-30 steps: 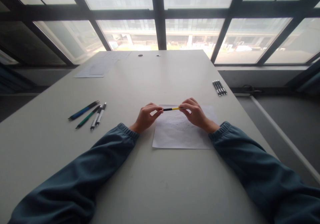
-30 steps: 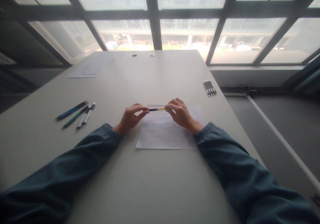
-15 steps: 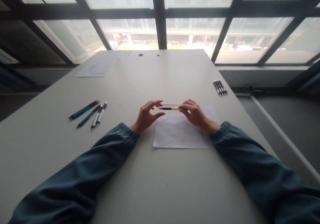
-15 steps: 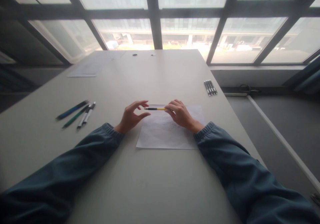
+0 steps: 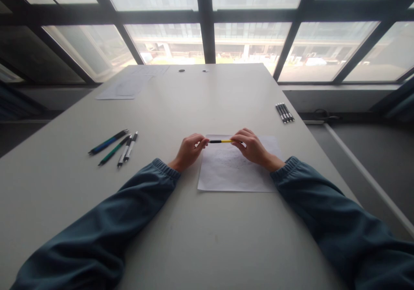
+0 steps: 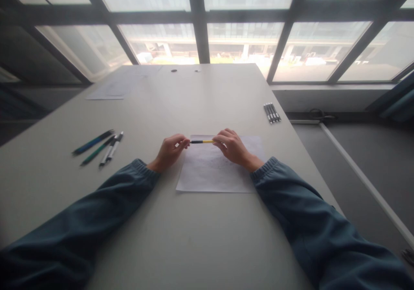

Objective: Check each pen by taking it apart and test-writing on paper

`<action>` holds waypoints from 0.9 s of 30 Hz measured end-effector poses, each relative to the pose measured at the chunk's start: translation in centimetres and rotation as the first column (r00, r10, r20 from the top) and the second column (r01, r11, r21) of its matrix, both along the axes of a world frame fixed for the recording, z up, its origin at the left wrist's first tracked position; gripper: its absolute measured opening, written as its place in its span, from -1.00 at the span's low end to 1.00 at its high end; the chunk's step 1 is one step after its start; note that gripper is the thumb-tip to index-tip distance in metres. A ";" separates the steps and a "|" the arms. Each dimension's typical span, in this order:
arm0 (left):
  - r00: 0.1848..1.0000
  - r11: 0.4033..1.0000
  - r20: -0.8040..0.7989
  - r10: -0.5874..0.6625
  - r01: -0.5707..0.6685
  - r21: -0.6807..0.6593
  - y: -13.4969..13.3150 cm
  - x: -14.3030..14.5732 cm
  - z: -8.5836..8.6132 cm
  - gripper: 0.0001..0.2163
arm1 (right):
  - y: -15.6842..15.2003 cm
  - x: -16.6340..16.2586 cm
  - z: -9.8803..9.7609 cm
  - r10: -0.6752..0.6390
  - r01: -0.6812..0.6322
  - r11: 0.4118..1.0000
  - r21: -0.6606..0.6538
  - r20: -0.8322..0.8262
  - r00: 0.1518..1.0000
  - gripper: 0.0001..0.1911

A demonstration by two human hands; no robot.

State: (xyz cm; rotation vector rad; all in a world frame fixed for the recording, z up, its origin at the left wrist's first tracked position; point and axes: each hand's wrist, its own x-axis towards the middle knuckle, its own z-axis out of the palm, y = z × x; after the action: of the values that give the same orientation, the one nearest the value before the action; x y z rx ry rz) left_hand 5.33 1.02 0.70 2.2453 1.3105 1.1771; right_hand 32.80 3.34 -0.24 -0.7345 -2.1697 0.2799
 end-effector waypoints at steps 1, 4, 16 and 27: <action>1.000 1.000 0.003 0.002 -0.002 0.008 0.0 0.0 0.0 -0.61 | 0.0 0.0 0.0 -0.001 0.001 1.000 0.001 -0.001 1.000 -0.83; 1.000 1.000 0.021 0.007 -0.007 0.030 0.0 0.1 -0.1 -0.68 | 0.0 0.0 0.0 -0.005 0.005 1.000 0.010 -0.006 1.000 -0.83; 0.994 0.994 0.077 -0.080 0.074 0.077 -0.1 0.3 0.0 -0.80 | 0.1 0.0 -0.1 -0.016 0.016 1.000 0.006 0.000 1.000 -0.84; 0.998 0.998 0.044 0.034 -0.032 -0.056 -0.1 0.1 0.3 -0.51 | 0.0 0.0 0.0 -0.002 0.002 1.000 -0.011 -0.017 1.000 -0.83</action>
State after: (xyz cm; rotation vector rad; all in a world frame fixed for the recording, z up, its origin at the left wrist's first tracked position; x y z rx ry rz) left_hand 5.45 0.91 1.00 2.1540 1.3508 1.1810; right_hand 32.75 3.36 -0.29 -0.7380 -2.1526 0.2963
